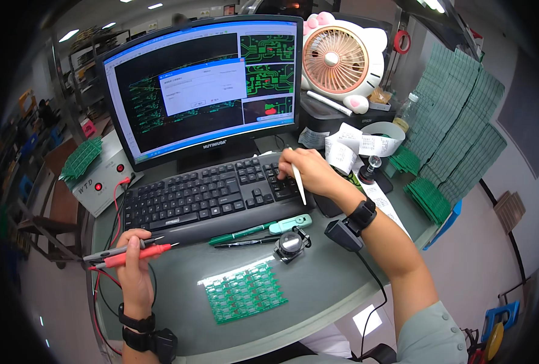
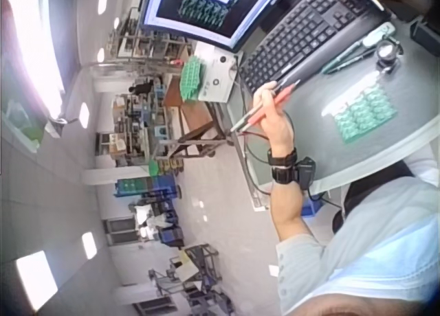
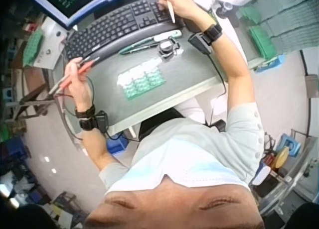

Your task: Testing and inspecting printed circuit boards using multimeter probes and a computer interface.

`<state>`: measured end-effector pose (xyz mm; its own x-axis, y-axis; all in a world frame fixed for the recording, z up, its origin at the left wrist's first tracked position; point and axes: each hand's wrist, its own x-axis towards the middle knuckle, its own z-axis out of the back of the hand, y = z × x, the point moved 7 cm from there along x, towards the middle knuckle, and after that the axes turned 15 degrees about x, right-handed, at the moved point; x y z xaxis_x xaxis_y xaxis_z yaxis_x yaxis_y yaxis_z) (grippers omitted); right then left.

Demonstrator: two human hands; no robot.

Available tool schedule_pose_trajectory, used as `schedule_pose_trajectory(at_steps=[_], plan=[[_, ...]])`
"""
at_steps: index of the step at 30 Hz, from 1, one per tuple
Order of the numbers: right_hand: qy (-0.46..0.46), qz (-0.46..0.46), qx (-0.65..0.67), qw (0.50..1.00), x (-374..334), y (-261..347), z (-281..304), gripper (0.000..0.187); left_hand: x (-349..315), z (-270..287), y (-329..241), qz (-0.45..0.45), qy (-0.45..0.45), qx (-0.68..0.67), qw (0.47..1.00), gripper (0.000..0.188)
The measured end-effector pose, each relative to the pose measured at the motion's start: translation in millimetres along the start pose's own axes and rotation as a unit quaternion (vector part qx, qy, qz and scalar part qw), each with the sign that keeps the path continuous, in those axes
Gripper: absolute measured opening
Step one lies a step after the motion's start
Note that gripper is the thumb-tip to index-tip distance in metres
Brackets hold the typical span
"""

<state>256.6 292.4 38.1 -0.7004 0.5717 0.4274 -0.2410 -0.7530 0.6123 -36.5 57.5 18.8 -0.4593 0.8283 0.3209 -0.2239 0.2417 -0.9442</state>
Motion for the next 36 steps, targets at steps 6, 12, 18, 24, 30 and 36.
schedule_pose_trajectory(at_steps=[6,12,18,24,30,36], plan=[[0.007,0.006,-0.067,0.998,-14.0,6.9,0.2,0.016,-0.6,-0.5,-0.1,0.000,0.005,-0.006,1.000,0.023],[-0.094,-0.056,-0.119,0.987,-3.0,-13.0,24.2,0.018,-0.7,-1.1,-3.4,-0.005,0.002,-0.007,1.000,0.023],[0.001,0.036,-0.037,0.999,2.2,7.2,-7.1,0.019,0.6,-2.6,-3.4,-0.007,0.011,-0.002,1.000,0.023],[-0.062,-0.022,-0.101,0.993,-0.4,-2.2,14.2,0.019,-2.9,-2.2,-12.4,0.000,-0.004,-0.010,1.000,0.023],[0.018,0.032,-0.022,0.999,-18.9,27.2,-1.6,0.018,-1.6,-4.6,-7.0,0.005,0.012,-0.012,1.000,0.024],[-0.092,-0.028,0.008,0.995,-30.1,33.3,19.7,0.016,-0.9,-3.4,-6.9,-0.002,0.025,0.000,1.000,0.024]])
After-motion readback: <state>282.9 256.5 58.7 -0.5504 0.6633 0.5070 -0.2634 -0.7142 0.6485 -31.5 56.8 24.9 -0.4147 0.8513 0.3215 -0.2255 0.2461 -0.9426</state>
